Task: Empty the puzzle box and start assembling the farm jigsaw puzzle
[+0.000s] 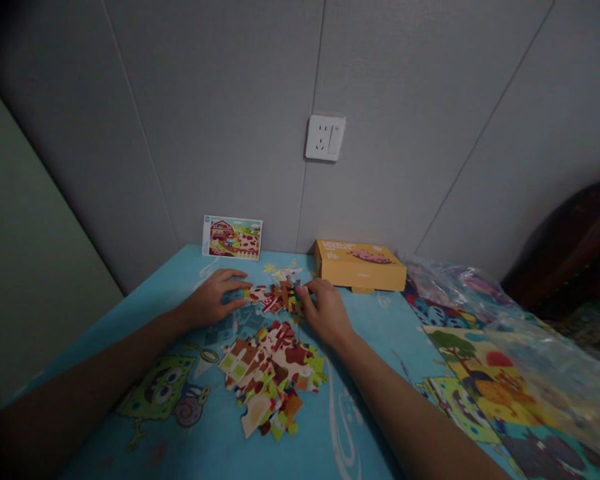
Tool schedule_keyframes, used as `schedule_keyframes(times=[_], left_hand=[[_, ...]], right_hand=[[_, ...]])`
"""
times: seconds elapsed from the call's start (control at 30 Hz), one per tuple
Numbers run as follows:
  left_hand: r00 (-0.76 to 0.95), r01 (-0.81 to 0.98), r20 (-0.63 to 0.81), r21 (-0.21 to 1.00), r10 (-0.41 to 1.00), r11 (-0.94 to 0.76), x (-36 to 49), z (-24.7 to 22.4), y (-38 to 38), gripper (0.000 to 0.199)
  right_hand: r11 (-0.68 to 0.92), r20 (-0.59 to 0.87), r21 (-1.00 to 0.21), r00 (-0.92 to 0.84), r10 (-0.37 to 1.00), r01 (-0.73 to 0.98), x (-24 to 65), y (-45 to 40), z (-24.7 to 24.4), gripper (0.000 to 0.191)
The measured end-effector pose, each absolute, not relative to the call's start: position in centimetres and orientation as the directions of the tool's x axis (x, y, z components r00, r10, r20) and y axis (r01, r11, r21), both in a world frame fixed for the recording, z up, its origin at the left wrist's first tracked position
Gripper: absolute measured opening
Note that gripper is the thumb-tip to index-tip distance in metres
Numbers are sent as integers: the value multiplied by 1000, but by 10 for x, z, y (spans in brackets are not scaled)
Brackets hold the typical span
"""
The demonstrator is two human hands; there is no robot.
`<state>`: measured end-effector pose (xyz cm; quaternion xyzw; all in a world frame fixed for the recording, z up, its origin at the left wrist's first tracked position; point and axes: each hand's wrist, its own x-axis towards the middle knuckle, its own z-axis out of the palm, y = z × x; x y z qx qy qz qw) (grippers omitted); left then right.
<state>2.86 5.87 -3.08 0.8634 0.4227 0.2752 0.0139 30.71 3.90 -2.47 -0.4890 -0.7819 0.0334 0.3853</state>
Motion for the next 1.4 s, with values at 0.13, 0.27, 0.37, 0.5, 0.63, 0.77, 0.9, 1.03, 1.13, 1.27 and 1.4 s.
schedule_keyframes(times=[0.13,0.27,0.37,0.5,0.63,0.77,0.9,1.03,1.13,1.27,1.4], left_hand=[[439,815,382,212,813,-540,26,-27,51,60],[450,846,276,173,849,-505,21,-28,51,70],[469,825,295,190,832,-532,19,-27,52,60],[484,819,268,198,833,-539,19,-23,52,48],[484,823,259,191,836,-535,20,-21,50,48],[479,832,257,172,840,-527,19,-23,46,56],[492,839,211,142,845,-524,18,-21,44,71],[488,849,151,149,860,-508,13,-15,45,67],[521,831,103,168,847,-531,7,-10,45,73],[558,810,42,190,829,-555,-1,-4,45,90],[550,804,28,251,834,-539,-3,0,45,75]], right_hand=[[507,563,-434,-215,798,745,310,41,-27,38],[509,564,-438,-214,797,741,312,43,-28,38],[510,565,-443,-212,797,737,312,44,-29,39],[523,567,-455,-219,794,721,312,44,-28,35],[536,568,-492,-214,795,686,312,44,-24,32],[502,543,-538,-177,821,677,310,42,-21,34],[493,516,-537,-195,834,685,309,42,-22,32],[490,490,-526,-223,843,695,309,41,-24,33],[492,492,-516,-227,840,701,309,41,-24,34],[491,492,-505,-230,839,709,308,41,-22,35],[499,499,-483,-242,832,720,307,40,-21,35]])
